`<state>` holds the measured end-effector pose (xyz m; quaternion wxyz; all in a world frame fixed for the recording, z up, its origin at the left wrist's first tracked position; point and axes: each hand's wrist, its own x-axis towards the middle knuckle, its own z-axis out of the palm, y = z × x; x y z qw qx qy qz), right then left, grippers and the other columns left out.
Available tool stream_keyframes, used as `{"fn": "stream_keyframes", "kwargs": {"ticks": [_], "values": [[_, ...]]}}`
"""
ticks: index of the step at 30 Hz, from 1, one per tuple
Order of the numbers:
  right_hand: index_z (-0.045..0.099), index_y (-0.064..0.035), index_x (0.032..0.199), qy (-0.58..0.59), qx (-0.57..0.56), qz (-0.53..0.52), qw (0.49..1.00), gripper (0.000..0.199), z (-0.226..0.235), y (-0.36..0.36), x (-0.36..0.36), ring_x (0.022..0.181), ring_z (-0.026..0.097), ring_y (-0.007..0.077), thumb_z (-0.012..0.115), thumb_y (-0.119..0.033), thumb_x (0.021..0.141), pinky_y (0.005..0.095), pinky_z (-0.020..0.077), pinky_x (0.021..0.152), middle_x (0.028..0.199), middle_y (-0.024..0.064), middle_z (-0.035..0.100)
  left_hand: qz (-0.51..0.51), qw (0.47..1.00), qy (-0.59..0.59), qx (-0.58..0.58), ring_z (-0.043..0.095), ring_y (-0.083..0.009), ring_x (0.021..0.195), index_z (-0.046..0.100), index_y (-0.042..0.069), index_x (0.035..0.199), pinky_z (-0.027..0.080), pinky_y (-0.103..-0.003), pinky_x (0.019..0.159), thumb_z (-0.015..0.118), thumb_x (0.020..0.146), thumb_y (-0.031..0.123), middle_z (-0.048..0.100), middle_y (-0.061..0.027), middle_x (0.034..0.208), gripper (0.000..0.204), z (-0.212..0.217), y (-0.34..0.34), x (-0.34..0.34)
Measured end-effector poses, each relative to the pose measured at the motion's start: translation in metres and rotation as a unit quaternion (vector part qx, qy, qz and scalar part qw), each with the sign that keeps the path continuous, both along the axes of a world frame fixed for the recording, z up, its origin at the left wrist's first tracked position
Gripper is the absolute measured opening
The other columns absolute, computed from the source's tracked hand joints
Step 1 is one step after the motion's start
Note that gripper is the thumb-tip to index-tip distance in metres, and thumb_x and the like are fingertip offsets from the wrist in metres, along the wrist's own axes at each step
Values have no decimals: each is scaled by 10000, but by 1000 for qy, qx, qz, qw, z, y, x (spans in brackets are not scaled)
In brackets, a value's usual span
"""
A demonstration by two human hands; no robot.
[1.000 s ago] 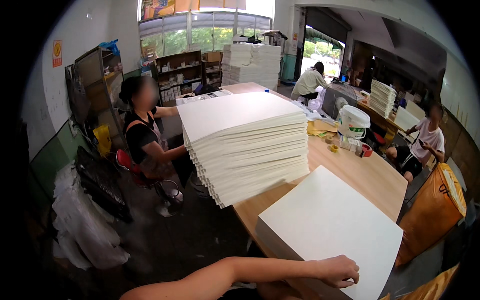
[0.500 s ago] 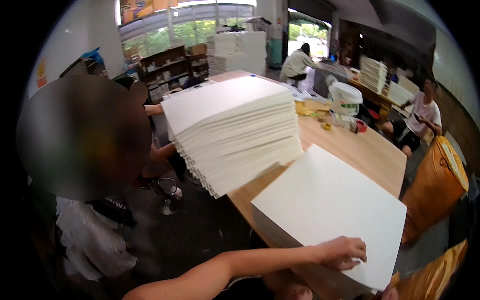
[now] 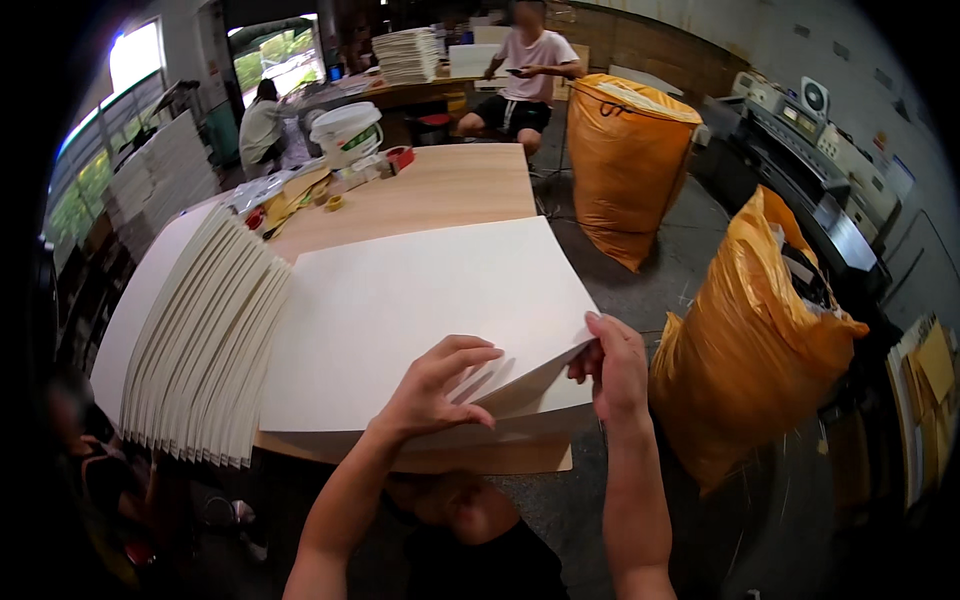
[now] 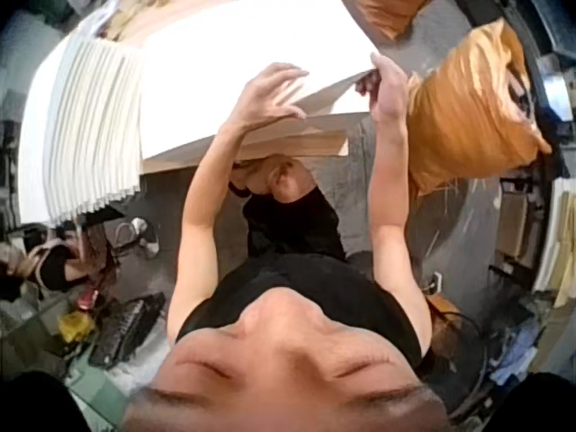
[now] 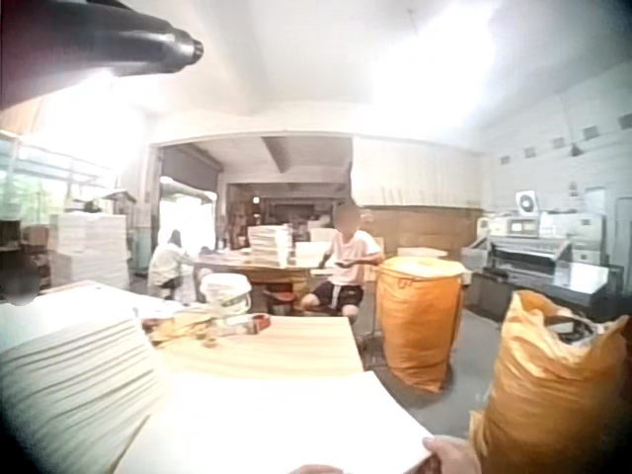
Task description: The person handles and sorts stacks of white paper sheets on a wooden table, moving groups of sheets from one pile to another.
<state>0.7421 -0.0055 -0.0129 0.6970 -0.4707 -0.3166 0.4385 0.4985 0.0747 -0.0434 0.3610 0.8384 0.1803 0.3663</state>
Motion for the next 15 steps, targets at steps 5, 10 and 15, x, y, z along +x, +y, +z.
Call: {"fn": "stream_keyframes", "kwargs": {"ticks": [5,10,15], "values": [[470,-117,671,37,10,17,999,381,-4,1,-1,486,540,162,563,-248,1017,287,395,461,574,27,494,-7,999,1,-34,621,-258,1157,695,101,1238,492,-383,1004,919,712,200,625,-102,1250,580,-4,2,-2],[466,-115,668,29,17,17,999,413,-6,-1,1,487,524,142,599,-307,1008,287,399,459,569,12,483,-6,998,0,-57,643,-251,1113,690,93,1252,501,-366,979,833,811,111,628,-116,1294,463,-4,5,-3],[520,-96,719,-318,-28,-86,944,372,-8,4,-9,523,465,57,610,-308,1011,255,376,477,596,-17,470,28,999,-25,-35,665,-281,1107,661,108,1268,541,-364,937,515,906,-39,591,-144,1373,417,-2,-3,5]]}}
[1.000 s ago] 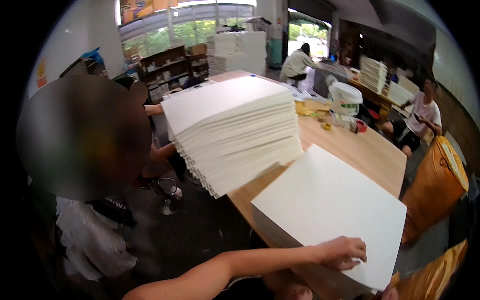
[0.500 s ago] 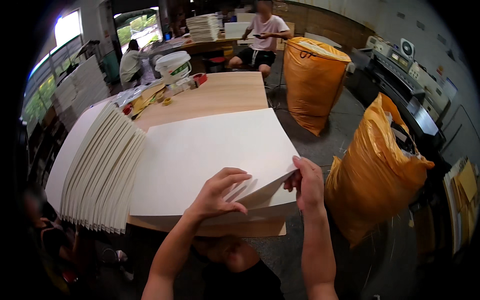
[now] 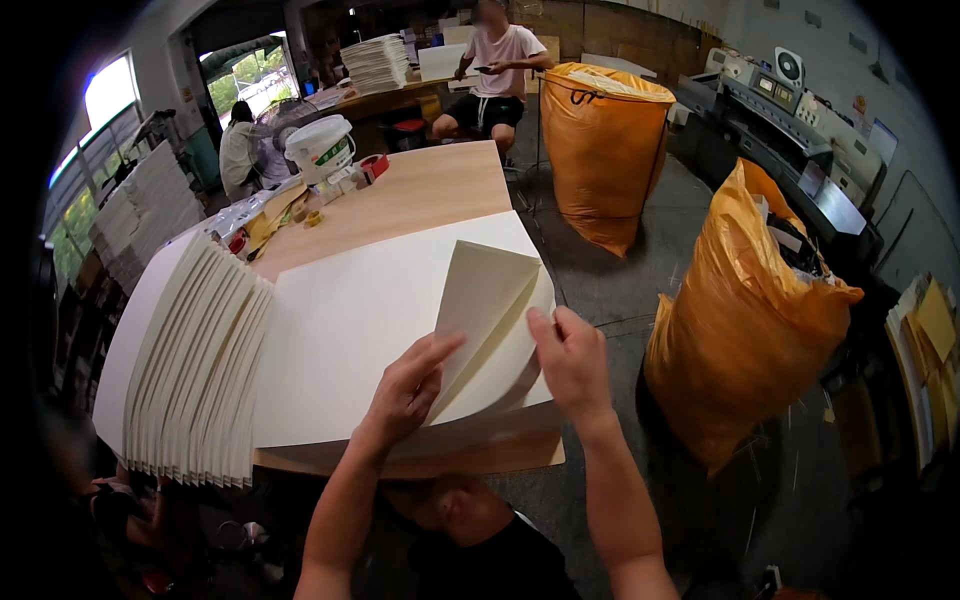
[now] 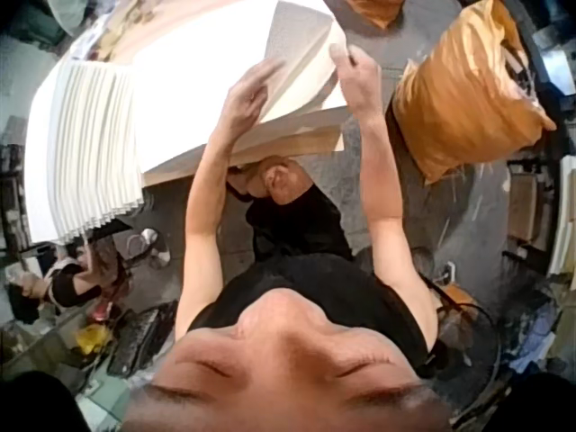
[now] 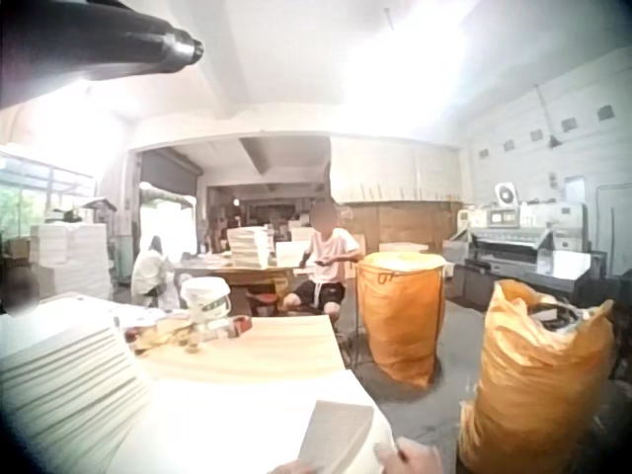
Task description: The person handles and sorts stacks of white paper sheets on a wooden table, moving groups of sheets from one pile to another.
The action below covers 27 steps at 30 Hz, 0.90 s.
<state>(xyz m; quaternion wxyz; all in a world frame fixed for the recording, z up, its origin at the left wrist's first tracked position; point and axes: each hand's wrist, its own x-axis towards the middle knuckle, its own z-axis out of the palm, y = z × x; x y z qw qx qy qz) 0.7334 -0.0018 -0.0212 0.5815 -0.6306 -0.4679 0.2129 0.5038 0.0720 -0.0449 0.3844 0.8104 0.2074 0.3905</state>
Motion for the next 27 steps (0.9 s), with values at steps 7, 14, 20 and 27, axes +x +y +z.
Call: {"fn": "stream_keyframes", "kwargs": {"ticks": [7,14,20,27], "values": [[520,-91,689,349,25,122,929,353,8,0,8,507,553,133,597,-240,999,271,404,468,590,14,515,-11,997,39,73,667,-291,1101,699,150,1156,563,-382,902,888,740,153,609,-107,1297,458,0,-1,-1],[490,-104,689,245,36,106,963,376,2,-5,11,485,505,120,604,-285,998,260,382,449,572,5,485,-2,999,19,40,646,-324,1166,712,156,1157,557,-394,948,883,755,151,616,-120,1301,438,-1,1,-2],[469,-122,686,293,30,101,950,365,7,0,6,473,477,98,585,-253,1006,251,381,448,586,-25,473,-12,994,15,111,656,-332,1167,695,161,1173,569,-397,950,869,769,157,578,-137,1388,439,-10,8,3],[502,-111,683,355,61,135,923,358,0,0,6,497,532,113,607,-233,1002,245,385,456,592,-7,502,-37,996,4,83,681,-321,1121,696,142,1144,599,-392,884,856,774,102,549,-126,1413,405,-6,2,1]]}}
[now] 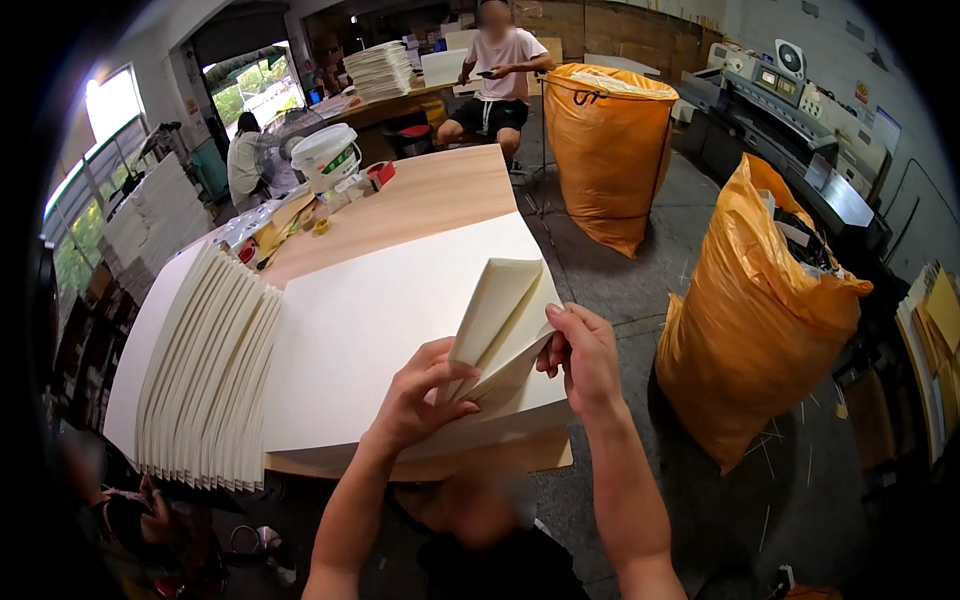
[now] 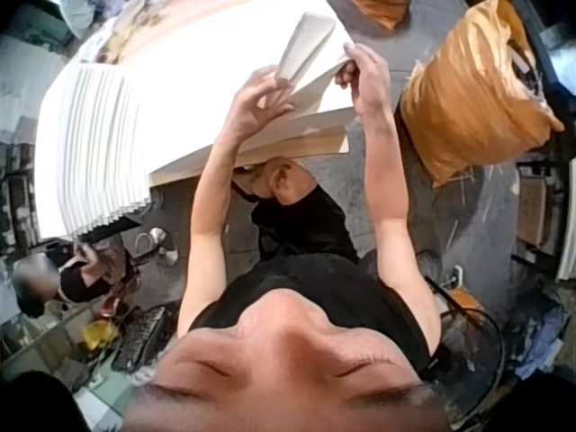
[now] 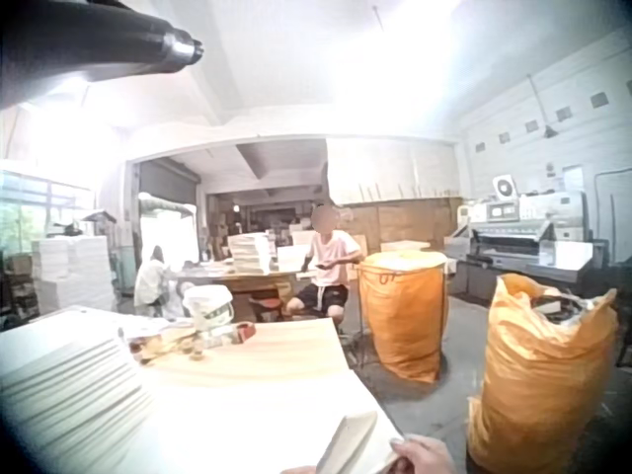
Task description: The person handles and sorts stacks of white paper sheets on a wooden table, moving groups of sheets from one pile to another.
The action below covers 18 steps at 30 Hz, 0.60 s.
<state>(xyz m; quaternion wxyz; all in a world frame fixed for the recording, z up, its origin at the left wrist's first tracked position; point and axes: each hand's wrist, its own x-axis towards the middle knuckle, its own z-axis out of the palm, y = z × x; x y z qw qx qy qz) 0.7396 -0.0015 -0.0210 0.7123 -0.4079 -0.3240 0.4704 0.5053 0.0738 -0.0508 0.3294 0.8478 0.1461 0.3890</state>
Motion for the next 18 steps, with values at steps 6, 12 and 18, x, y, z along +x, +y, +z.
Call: {"fn": "stream_keyframes", "kwargs": {"ticks": [6,12,18], "values": [[473,-115,665,-174,-21,-82,981,381,2,-3,-6,468,498,110,605,-235,1002,243,379,439,573,-8,483,76,996,-35,22,682,-322,1118,700,156,1211,590,-388,908,824,810,104,537,-159,1447,423,-2,-3,5],[449,-128,665,-6,1,-46,999,389,5,2,-11,430,433,114,593,-244,1007,263,382,433,544,-16,433,40,995,54,71,689,-316,1101,710,183,1210,594,-397,901,832,800,140,536,-163,1452,430,8,-6,3],[469,-88,703,-241,49,-270,931,371,-17,-19,-8,635,603,120,627,-237,1003,258,405,523,683,10,560,5,999,-2,-37,640,-309,1202,708,149,1220,559,-416,988,864,738,53,550,-135,1436,515,5,-2,2]]}}
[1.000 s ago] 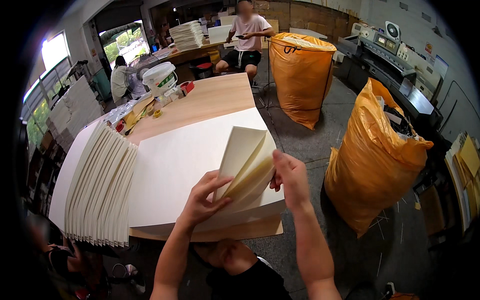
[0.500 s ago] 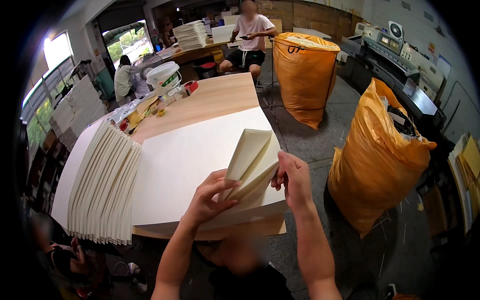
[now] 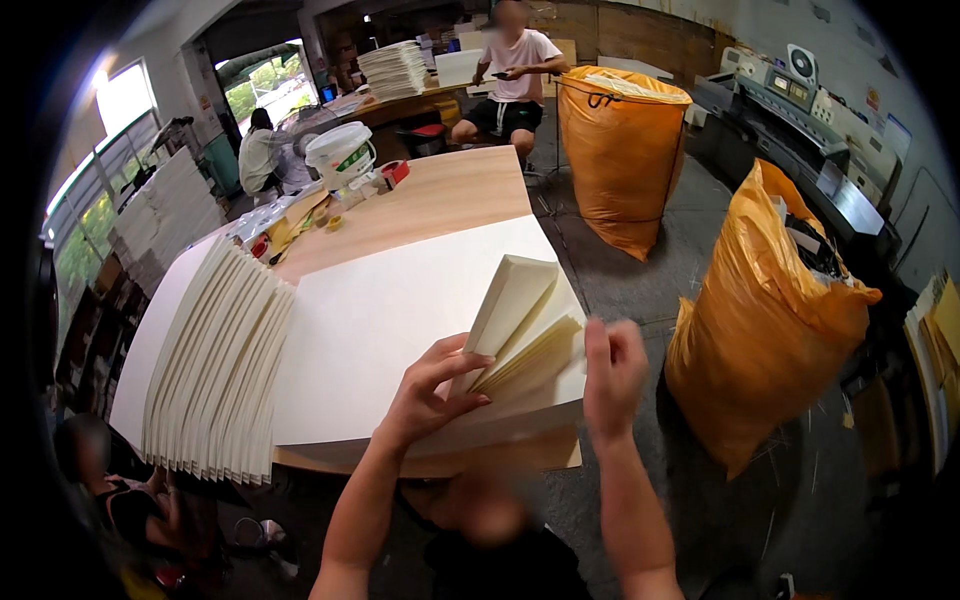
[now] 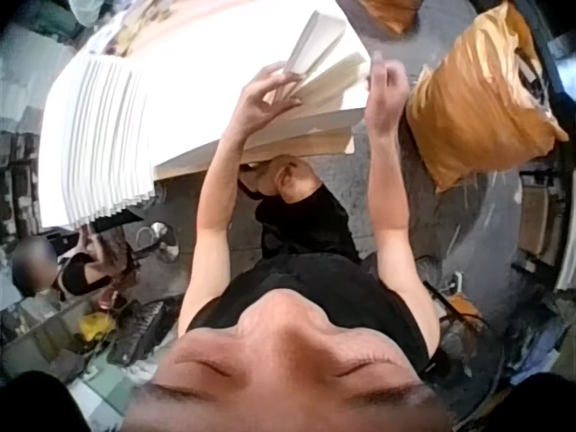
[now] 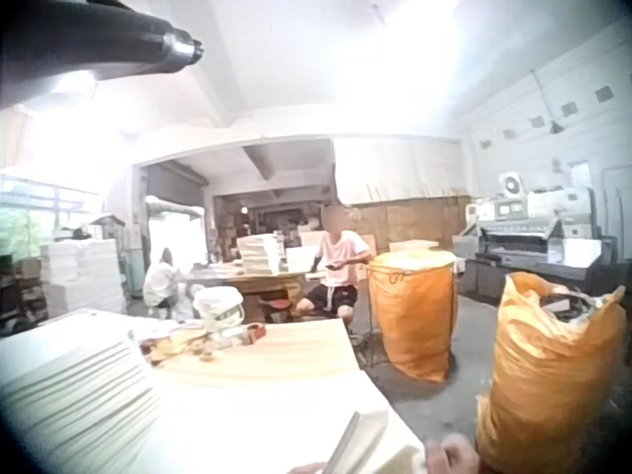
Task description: The person handles and sorts stacks of white paper sheets on a wooden table, moving groups of sheets from one pile to another.
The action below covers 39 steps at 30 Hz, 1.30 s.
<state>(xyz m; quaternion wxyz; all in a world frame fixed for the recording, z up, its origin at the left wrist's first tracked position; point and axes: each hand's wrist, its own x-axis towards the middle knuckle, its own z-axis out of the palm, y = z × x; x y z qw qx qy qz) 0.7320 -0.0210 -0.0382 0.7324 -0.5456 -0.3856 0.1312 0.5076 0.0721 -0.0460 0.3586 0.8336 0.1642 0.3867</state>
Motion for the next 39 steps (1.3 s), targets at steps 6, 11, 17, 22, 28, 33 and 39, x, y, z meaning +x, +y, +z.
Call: {"fn": "stream_keyframes", "kwargs": {"ticks": [6,11,17,22,28,33,39], "values": [[666,-91,1141,-479,-130,114,860,365,-24,-22,-26,1143,563,368,730,-283,838,503,371,1029,1148,158,651,-1,996,30,86,635,-312,1179,681,206,1305,541,-394,989,853,747,62,516,-140,1492,602,-25,9,-10],[714,-121,1204,-342,-269,282,855,403,-42,-27,-18,1229,535,382,727,-277,833,539,283,1124,1239,168,662,30,948,116,295,648,-320,977,522,306,1468,559,-405,882,752,868,316,537,-153,1461,643,-10,-6,-2],[713,-36,1090,-471,-182,165,847,320,-17,-23,-40,1163,570,403,742,-224,832,459,336,1102,1136,187,672,65,954,122,266,653,-314,1032,575,28,1321,530,-401,914,724,868,265,678,-131,1154,533,-16,5,-1],[642,39,917,-237,-125,66,961,168,-45,-35,1,873,667,318,714,-112,903,370,517,805,973,177,687,56,962,144,227,647,-313,1127,543,73,1397,533,-426,963,726,877,283,687,-141,1181,591,-21,11,7],[526,15,820,-190,-377,76,903,401,-14,-35,43,617,620,303,674,-322,978,417,477,593,648,147,590,80,963,166,196,681,-334,1047,495,293,1483,577,-427,872,643,947,193,582,-158,1405,566,-6,2,9],[488,15,838,-233,-270,40,933,390,11,-6,13,603,633,250,667,-299,985,394,472,546,660,150,601,88,971,121,187,692,-336,1088,672,256,1237,597,-397,848,625,935,55,530,-156,1473,365,-5,5,8],[479,-76,794,205,-47,201,957,323,7,4,1,565,561,90,623,-262,1015,245,440,492,633,-7,528,67,987,96,107,703,-323,1075,705,307,1201,596,-403,874,749,867,183,534,-143,1460,359,-5,8,5]]}}
